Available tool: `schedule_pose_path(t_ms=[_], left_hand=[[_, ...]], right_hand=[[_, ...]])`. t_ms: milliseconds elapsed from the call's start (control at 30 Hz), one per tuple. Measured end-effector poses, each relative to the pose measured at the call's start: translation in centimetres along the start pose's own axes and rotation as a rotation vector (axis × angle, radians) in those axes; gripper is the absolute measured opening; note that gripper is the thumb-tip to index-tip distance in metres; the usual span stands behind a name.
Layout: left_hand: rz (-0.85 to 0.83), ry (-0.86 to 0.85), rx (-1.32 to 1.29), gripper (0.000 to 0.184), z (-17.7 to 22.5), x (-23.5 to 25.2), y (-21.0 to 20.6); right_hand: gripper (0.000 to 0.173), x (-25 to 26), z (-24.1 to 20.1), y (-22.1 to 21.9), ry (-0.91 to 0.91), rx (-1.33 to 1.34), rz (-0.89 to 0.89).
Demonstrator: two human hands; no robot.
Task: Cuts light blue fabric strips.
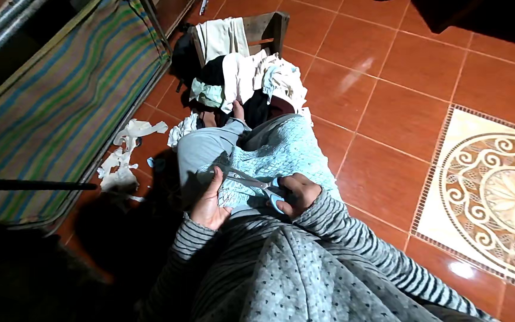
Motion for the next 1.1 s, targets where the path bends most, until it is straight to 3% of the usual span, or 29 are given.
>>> schedule_pose_path(t_ms=[100, 200, 267, 567, 867, 1100], left_hand=[[-0.048, -0.030, 0.034, 0.050, 0.0, -0.1, 0.0], [0.042, -0.064, 0.039, 0.021, 0.2, -0.3, 0.4], [0.090, -0.092, 0.045, 0.015, 0.5, -0.3, 0.5], [0.141, -0.524, 0.312, 0.030, 3.0, -1.3, -0.1], [0.149, -0.562, 0.358, 0.028, 3.2, -2.0, -0.8], [0.132, -0.499, 0.332, 0.022, 2.9, -1.8, -0.7]], right_hand=[[0.042, -0.1, 0.3, 0.0, -0.023, -0.001, 0.006], [0.041, -0.1, 0.5, 0.0, -0.074, 0.032, -0.018], [0.042, -0.1, 0.5, -0.1, -0.083, 0.062, -0.040], [0.046, -0.2, 0.4, 0.0, -0.063, 0.075, -0.021], [0.047, -0.2, 0.2, 0.3, -0.028, 0.004, -0.003], [0.045, -0.2, 0.4, 0.2, -0.024, -0.005, -0.001]])
Point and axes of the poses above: each hand's wrist, its own x-axis towards the middle knuckle, its own y-axis out of the back of the hand, z = x × y, the point moved 9 cm from there along x, towards the middle knuckle, and after that the axes turned 6 degrees about y, right-handed, at the moved point
